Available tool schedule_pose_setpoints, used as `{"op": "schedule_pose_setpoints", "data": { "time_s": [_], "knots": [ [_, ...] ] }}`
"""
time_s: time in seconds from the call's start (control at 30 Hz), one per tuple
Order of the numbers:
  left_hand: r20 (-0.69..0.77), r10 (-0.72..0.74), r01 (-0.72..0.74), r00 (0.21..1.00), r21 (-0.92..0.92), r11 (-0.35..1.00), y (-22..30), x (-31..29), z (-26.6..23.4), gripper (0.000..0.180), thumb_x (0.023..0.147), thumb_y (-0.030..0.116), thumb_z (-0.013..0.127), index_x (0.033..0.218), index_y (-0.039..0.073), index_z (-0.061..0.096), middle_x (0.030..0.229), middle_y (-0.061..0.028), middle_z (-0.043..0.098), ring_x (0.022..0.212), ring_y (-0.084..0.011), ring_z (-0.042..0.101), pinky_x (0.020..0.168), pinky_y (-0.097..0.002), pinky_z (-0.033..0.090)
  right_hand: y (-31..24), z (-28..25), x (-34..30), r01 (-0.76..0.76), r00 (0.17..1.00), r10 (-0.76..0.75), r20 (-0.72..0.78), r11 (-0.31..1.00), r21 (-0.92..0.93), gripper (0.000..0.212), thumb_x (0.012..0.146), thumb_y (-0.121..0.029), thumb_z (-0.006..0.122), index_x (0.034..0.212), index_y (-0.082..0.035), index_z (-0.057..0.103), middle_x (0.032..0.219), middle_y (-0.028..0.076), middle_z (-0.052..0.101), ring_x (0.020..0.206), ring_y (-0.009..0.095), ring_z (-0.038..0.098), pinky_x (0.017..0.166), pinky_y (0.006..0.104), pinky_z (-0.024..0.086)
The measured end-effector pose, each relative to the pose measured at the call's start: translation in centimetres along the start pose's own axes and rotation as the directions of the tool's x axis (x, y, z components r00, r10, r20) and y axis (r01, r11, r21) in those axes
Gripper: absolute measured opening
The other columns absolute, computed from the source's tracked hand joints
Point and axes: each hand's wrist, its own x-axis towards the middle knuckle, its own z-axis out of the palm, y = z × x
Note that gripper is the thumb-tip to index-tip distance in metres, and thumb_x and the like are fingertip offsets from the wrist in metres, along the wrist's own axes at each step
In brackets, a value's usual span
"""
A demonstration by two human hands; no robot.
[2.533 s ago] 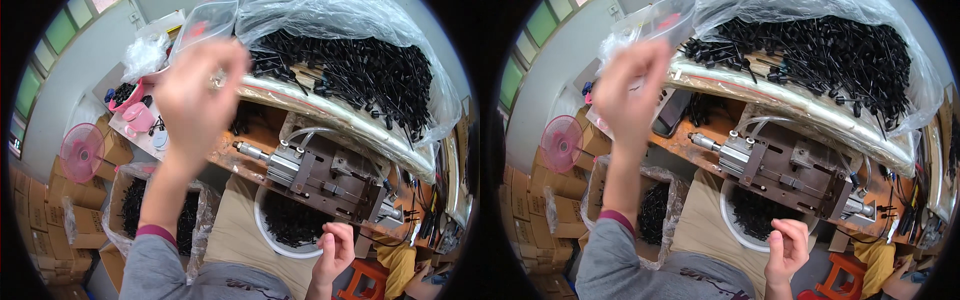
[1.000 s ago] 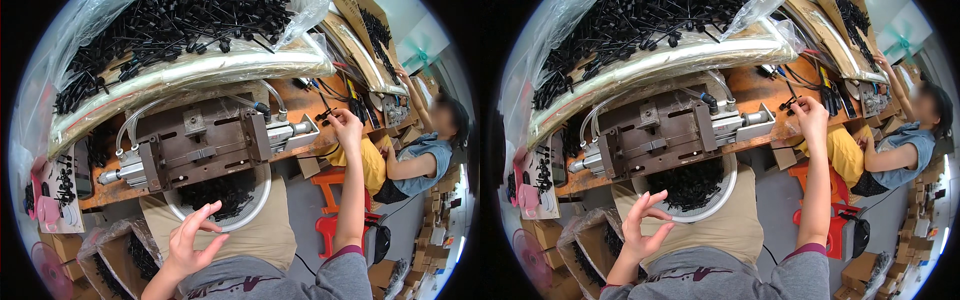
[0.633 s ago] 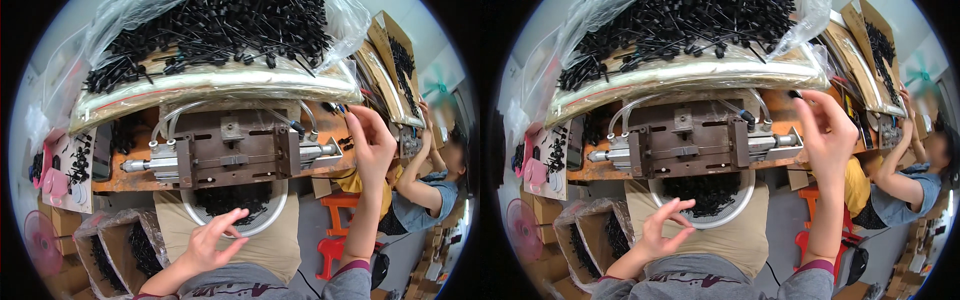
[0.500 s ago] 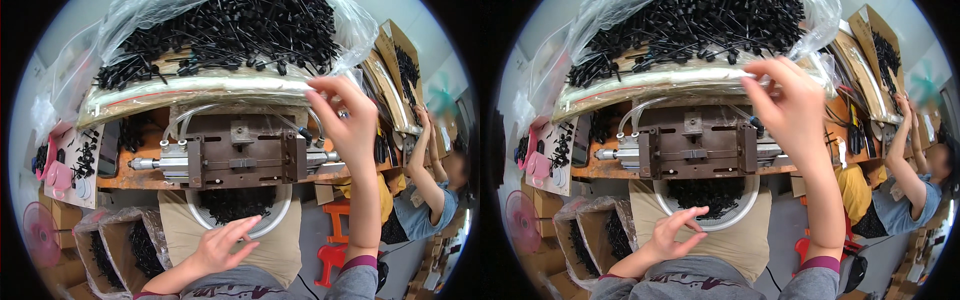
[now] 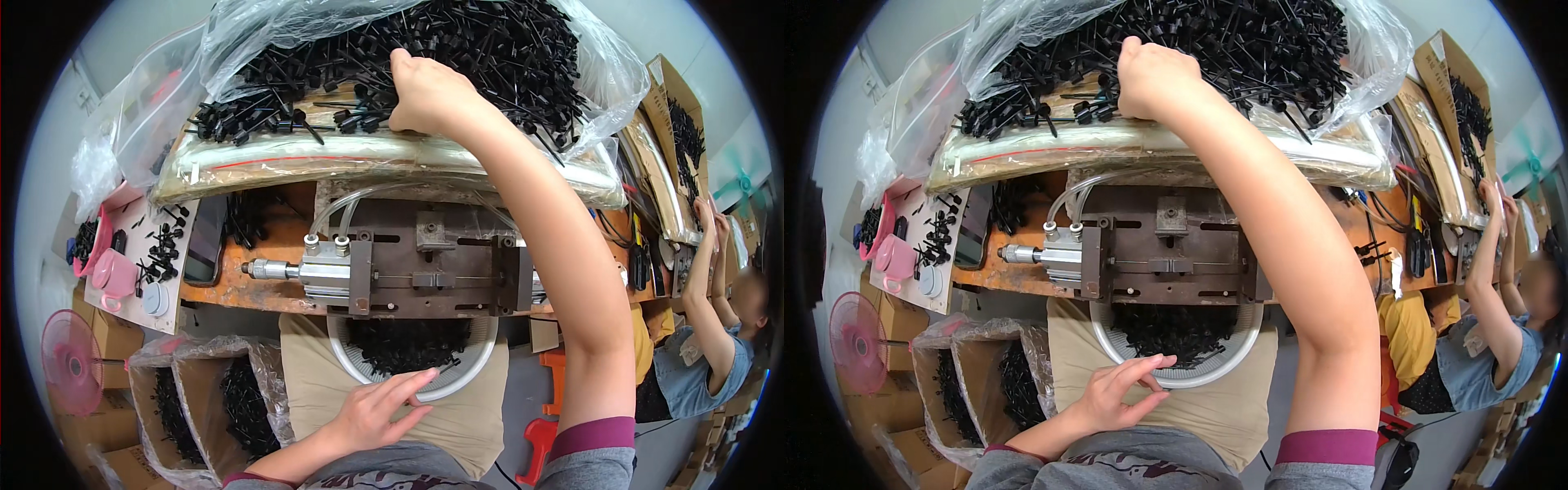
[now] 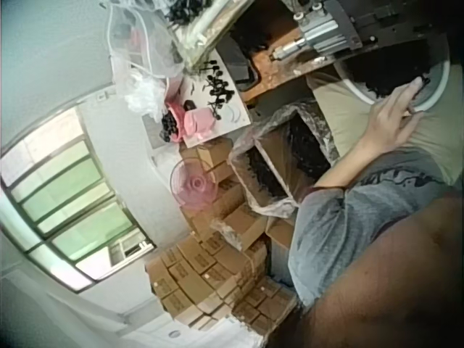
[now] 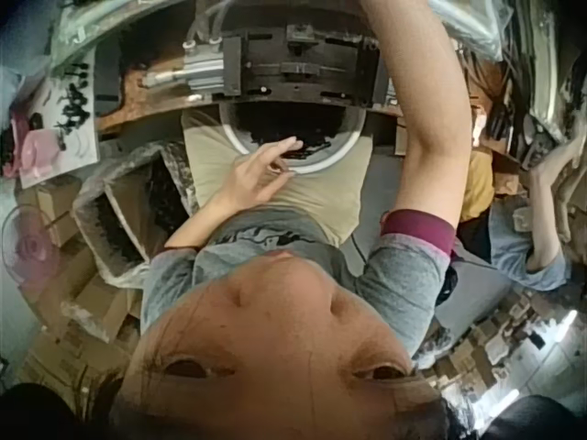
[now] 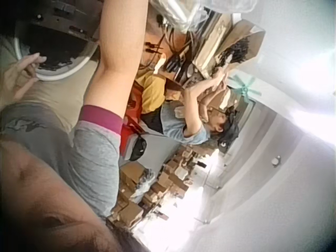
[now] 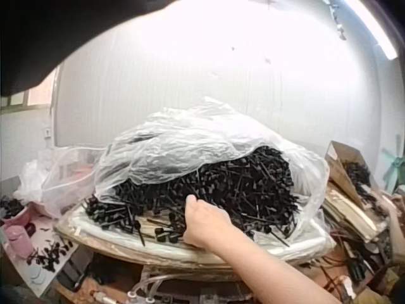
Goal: Assembling black plastic components using a pneumatic jig.
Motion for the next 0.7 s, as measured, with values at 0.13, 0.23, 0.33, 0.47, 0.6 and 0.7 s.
{"op": "schedule_pose_setpoints", "data": {
  "time_s": [0.13, 0.23, 0.33, 0.47, 0.6, 0.7],
  "knots": [
    [-0.018, -0.06, 0.058, 0.998, -0.101, 0.993, 0.0, 0.1, -0.2, 0.07, 0.076, -0.004, 0.074, 0.137, 0.0, 0.04, 0.117, -0.0197, 0.066, 0.069, -0.0166, 0.069, 0.066, -0.027, 0.056, 0.9, -0.2, -0.3, 0.022, 1.0, -0.022, 0.021, 1.0, -0.014, 0.045, 0.073, -0.023, 0.07, 0.113, -0.002, 0.063, 0.108, 0.015, 0.069, 0.102, 0.03, 0.067, 0.084, 0.0402, 0.055],
    [-0.024, -0.077, 0.073, 0.997, -0.14, 0.988, -0.1, 0.1, 0.0, 0.069, 0.077, -0.004, 0.073, 0.138, 0.0, 0.04, 0.116, -0.0198, 0.066, 0.069, -0.0159, 0.068, 0.067, -0.0269, 0.056, 1.4, -0.6, -0.5, -0.02, 0.999, 0.021, 0.035, 0.999, -0.025, 0.039, 0.071, -0.027, 0.072, 0.103, -0.003, 0.071, 0.103, 0.016, 0.071, 0.098, 0.03, 0.069, 0.085, 0.0399, 0.056],
    [-0.013, -0.071, 0.068, 0.997, -0.161, 0.985, -0.4, 0.2, 0.2, 0.068, 0.078, -0.004, 0.073, 0.138, 0.0, 0.04, 0.116, -0.0199, 0.066, 0.069, -0.0156, 0.068, 0.066, -0.0269, 0.056, 2.2, -1.3, -0.9, -0.073, 0.997, 0.073, 0.026, 0.997, -0.017, 0.04, 0.07, -0.027, 0.074, 0.103, -0.003, 0.072, 0.102, 0.016, 0.071, 0.096, 0.03, 0.069, 0.085, 0.0399, 0.056],
    [0.008, -0.062, 0.062, 0.998, -0.141, 0.988, -0.4, 0.3, 0.4, 0.068, 0.079, -0.004, 0.073, 0.138, -0.001, 0.039, 0.117, -0.02, 0.066, 0.07, -0.0158, 0.068, 0.067, -0.0271, 0.056, 5.5, -0.7, -0.5, 0.057, 0.991, -0.041, -0.128, 0.99, 0.128, 0.049, 0.063, -0.035, 0.083, 0.089, 0.003, 0.066, 0.08, 0.015, 0.065, 0.077, 0.024, 0.065, 0.073, 0.0354, 0.051],
    [0.003, -0.079, 0.078, 0.997, -0.156, 0.985, -0.4, 0.2, 0.4, 0.068, 0.079, -0.003, 0.073, 0.138, -0.001, 0.039, 0.117, -0.0201, 0.066, 0.07, -0.0162, 0.068, 0.067, -0.0275, 0.057, 6.6, -1.6, -0.9, 0.039, 0.999, -0.036, -0.02, 0.978, 0.203, 0.054, 0.063, -0.039, 0.084, 0.096, 0.001, 0.068, 0.077, 0.009, 0.063, 0.066, 0.019, 0.059, 0.065, 0.0302, 0.048],
    [0.008, -0.094, 0.094, 0.996, -0.167, 0.981, -0.5, 0.1, 0.3, 0.068, 0.079, -0.002, 0.073, 0.138, -0.001, 0.039, 0.117, -0.0199, 0.066, 0.07, -0.0165, 0.068, 0.068, -0.0275, 0.057, 6.7, -1.7, -1.4, 0.001, 0.996, -0.031, 0.088, 0.949, 0.317, 0.049, 0.069, -0.036, 0.082, 0.099, 0.0, 0.069, 0.079, 0.007, 0.064, 0.058, 0.013, 0.056, 0.057, 0.028, 0.047]
  ]
}}
